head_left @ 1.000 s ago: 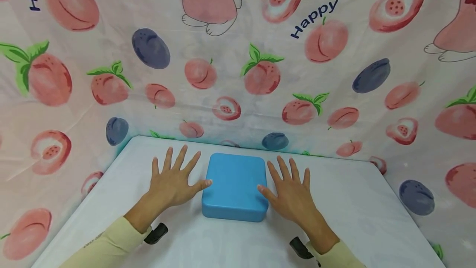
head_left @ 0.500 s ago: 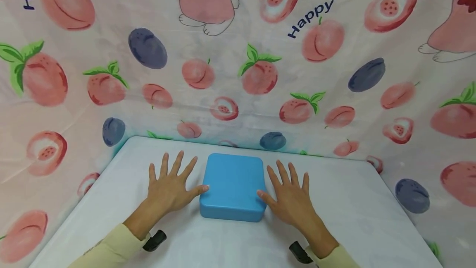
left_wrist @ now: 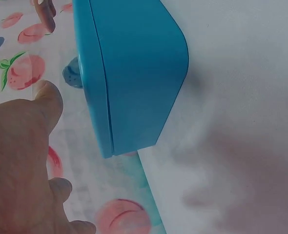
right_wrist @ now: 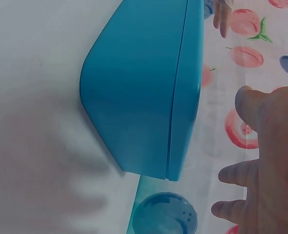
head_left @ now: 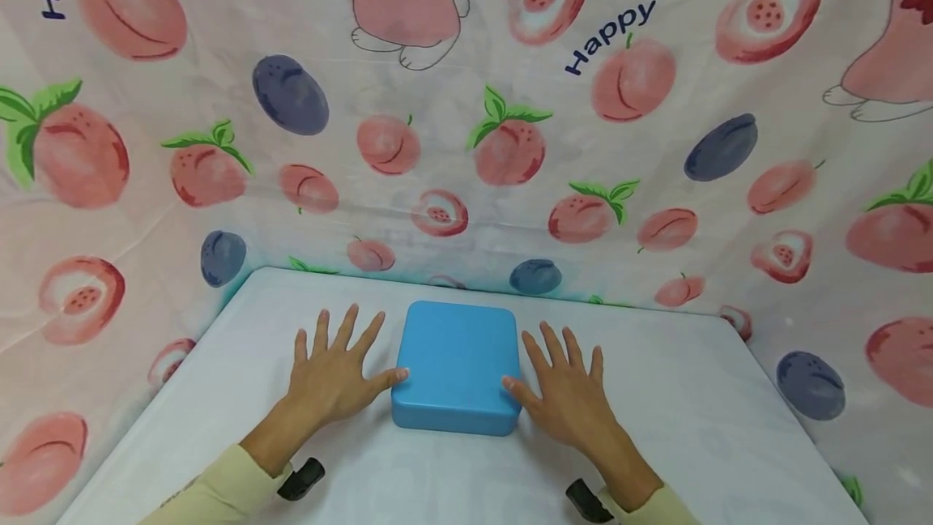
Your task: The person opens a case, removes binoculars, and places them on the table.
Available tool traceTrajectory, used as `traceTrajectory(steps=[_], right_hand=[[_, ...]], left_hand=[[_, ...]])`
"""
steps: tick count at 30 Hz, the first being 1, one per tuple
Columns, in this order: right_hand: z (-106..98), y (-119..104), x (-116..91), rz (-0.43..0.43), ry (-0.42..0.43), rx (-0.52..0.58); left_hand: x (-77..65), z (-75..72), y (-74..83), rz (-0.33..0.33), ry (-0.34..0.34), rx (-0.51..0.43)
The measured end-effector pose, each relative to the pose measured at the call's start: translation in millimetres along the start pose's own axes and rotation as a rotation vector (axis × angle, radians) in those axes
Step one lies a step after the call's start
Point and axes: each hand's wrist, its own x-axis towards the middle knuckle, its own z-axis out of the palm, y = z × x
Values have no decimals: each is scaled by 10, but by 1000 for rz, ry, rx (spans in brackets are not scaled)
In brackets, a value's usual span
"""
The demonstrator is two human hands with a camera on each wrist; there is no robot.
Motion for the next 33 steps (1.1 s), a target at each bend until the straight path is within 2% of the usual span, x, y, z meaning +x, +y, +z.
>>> traceTrajectory(steps=[6,13,17,20,23,27,30,33], right_hand=[[-6,12,3,12,-31,57],[-1,40,34,9,-63,178],[1,69,39,34,-108,345],[-23,83,36,101,-172,504],[-64,95,39,169,-230,681],[-116,117,56,216,-273,910],[-138,137,75,244,-283,1022],[-140,165,94,274,-283,1095]], left_hand=[[11,16,1,13,-39,-67],[45,-30,6,2,-162,-286],[49,-69,7,-35,-255,-405],[52,-103,-2,-69,-308,-499],[65,-138,-17,-81,-338,-605],[95,-154,-59,-97,-390,-825],[134,-148,-99,-137,-420,-980],[170,-141,-119,-169,-414,-1044]])
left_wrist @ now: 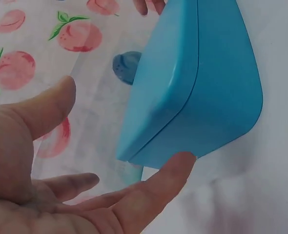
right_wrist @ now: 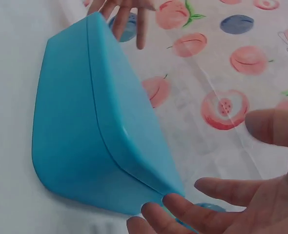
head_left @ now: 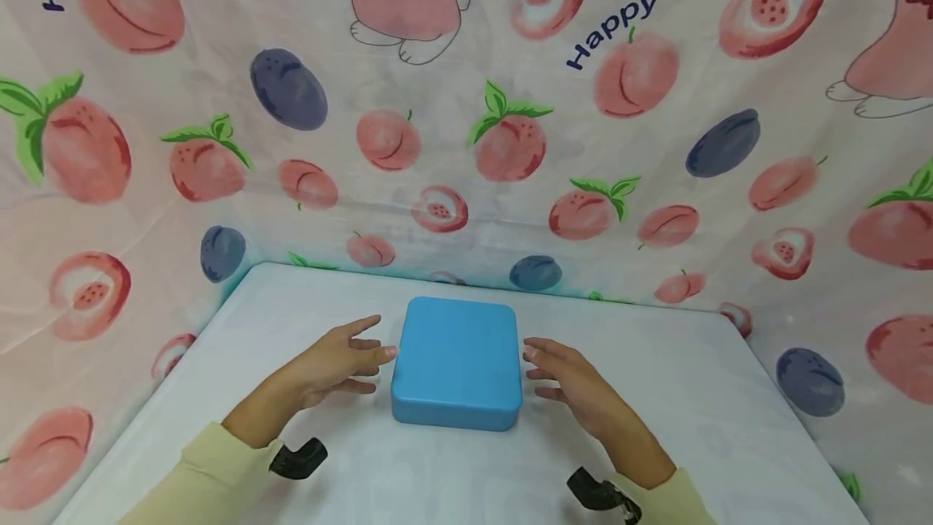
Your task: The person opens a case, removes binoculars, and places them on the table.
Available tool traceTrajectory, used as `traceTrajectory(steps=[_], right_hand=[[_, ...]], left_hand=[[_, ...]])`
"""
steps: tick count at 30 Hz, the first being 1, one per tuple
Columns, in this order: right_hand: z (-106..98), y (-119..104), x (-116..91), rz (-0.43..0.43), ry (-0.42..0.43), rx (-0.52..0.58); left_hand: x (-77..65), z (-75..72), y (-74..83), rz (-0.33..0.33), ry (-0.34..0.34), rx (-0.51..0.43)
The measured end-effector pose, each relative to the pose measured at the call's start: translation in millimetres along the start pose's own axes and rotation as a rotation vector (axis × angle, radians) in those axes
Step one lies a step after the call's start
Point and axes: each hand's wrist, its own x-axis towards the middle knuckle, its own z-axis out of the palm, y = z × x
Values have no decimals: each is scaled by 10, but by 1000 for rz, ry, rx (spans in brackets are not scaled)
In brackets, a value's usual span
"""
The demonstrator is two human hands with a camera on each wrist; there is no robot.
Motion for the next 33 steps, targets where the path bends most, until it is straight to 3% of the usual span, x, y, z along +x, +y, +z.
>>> traceTrajectory(steps=[5,10,22,33], right_hand=[[-21,5,28,24,-3,103],[19,14,99,40,29,124],[166,-14,272,60,126,47],[244,-16,385,106,183,-53]], left_hand=[[51,35,-1,6,20,-21],[126,99,6,5,55,-33],[231,242,63,-72,178,38],[335,331,92,-110,268,188]])
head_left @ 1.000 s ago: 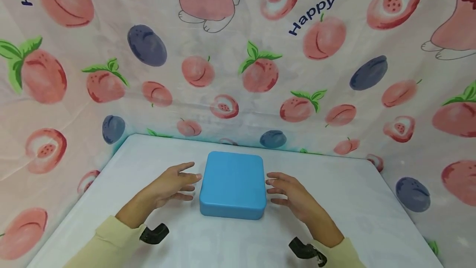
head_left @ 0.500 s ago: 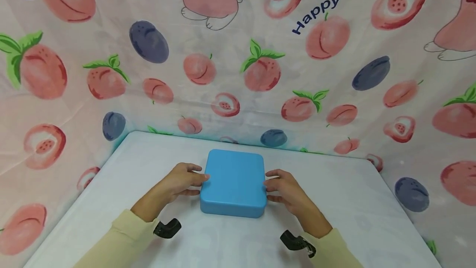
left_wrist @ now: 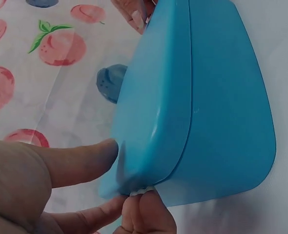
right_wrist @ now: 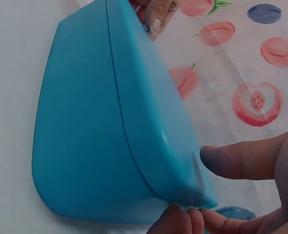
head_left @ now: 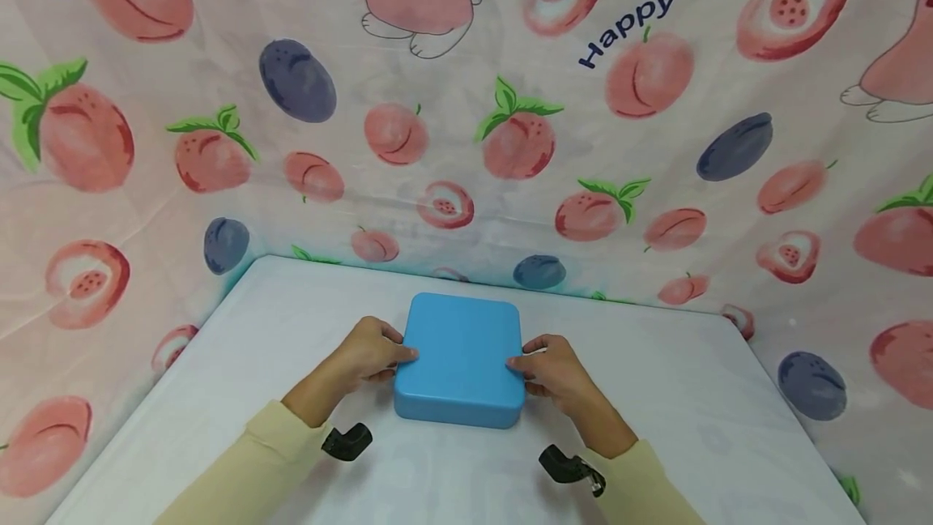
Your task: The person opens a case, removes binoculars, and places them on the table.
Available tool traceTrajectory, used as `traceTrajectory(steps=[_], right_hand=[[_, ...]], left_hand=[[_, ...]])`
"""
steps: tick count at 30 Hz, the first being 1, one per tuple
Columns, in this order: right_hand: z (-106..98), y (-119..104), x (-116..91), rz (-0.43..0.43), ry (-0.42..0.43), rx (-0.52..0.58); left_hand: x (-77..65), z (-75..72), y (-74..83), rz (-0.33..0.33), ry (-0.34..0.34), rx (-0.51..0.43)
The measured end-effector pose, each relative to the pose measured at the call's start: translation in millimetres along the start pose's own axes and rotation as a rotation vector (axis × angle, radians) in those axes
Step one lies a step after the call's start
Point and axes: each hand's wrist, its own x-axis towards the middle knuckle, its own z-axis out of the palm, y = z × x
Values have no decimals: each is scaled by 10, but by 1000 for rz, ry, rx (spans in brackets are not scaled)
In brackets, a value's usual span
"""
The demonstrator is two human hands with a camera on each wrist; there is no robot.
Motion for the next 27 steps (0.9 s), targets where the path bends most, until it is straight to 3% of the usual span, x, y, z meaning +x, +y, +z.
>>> traceTrajectory(steps=[8,17,27], right_hand=[[26,-18,13,-1,51,-70],[29,-40,35,19,75,-118],[29,-9,72,44,38,-113]], left_hand=[[32,35,86,-12,56,99],[3,37,154,-26,84,141],[120,0,101,-69,49,94]])
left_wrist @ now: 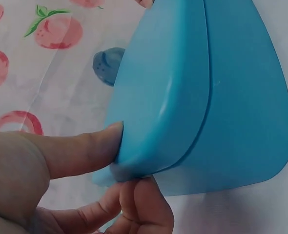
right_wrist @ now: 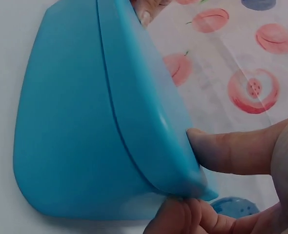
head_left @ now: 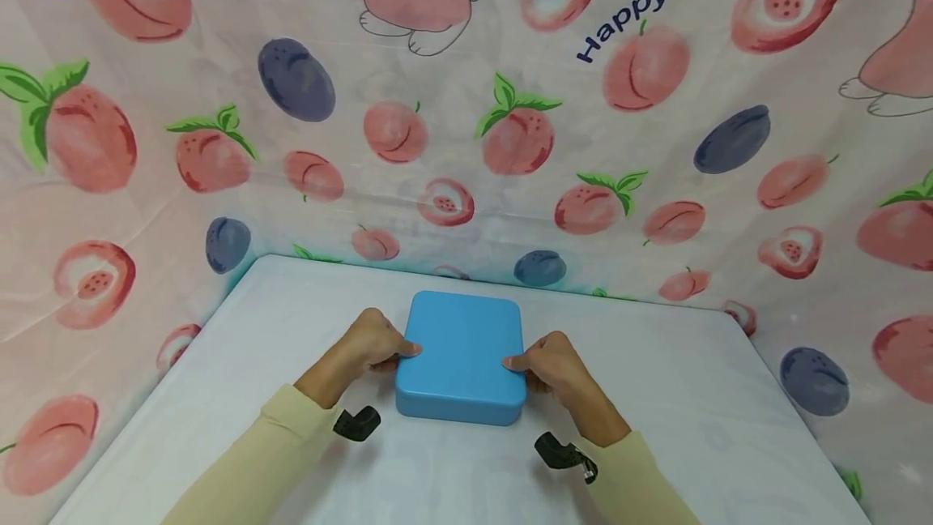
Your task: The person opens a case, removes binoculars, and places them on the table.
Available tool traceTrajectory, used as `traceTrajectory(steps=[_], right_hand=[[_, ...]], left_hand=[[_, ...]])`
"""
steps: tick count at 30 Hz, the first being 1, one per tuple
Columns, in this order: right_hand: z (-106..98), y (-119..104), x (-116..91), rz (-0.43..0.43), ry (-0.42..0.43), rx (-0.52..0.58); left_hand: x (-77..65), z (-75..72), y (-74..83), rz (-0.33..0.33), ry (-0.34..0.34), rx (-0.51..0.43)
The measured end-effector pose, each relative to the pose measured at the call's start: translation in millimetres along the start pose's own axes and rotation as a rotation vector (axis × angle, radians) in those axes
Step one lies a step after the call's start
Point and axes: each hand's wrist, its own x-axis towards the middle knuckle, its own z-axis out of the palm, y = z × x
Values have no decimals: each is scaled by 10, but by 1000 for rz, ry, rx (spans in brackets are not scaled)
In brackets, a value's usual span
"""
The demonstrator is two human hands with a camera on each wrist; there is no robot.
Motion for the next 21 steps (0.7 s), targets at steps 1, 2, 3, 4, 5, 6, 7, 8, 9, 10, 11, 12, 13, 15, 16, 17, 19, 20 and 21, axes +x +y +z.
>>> traceTrajectory(steps=[1,2,3,4,5,6,7,8,9,10,11,12,13,15,16,17,19,20,21], right_hand=[[1,7,8,2,-9,2],[2,14,13,2,-18,5],[4,21,14,3,-27,9],[6,26,15,3,-36,12],[8,32,15,6,-43,15],[10,36,13,7,-47,14],[12,38,9,9,-47,13],[16,41,5,8,-45,13],[21,41,-1,9,-39,12],[29,40,-4,9,-31,3],[36,39,-9,9,-20,-9],[45,33,-16,6,-9,-21],[53,27,-23,0,2,-38],[65,12,-35,-11,26,-77],[70,1,-38,-15,37,-97],[68,-11,-43,-18,48,-117],[66,-36,-43,-21,64,-156],[65,-49,-39,-19,70,-169],[63,-62,-34,-19,73,-179]], left_hand=[[13,-3,-16,0,-8,-15],[22,-8,-35,1,-19,-31],[29,-11,-52,1,-30,-48],[36,-15,-70,4,-39,-62],[42,-16,-86,8,-47,-74],[47,-15,-99,10,-53,-86],[49,-12,-110,12,-60,-99],[48,-9,-120,16,-65,-107],[46,-2,-127,19,-68,-113],[43,8,-134,21,-71,-119],[37,17,-139,23,-73,-126],[32,26,-143,26,-74,-133],[25,34,-147,29,-74,-139],[14,46,-147,33,-75,-148],[10,50,-144,34,-76,-156],[8,52,-141,34,-75,-160],[5,51,-134,35,-73,-168],[3,48,-131,37,-72,-173],[3,45,-129,40,-70,-177]])
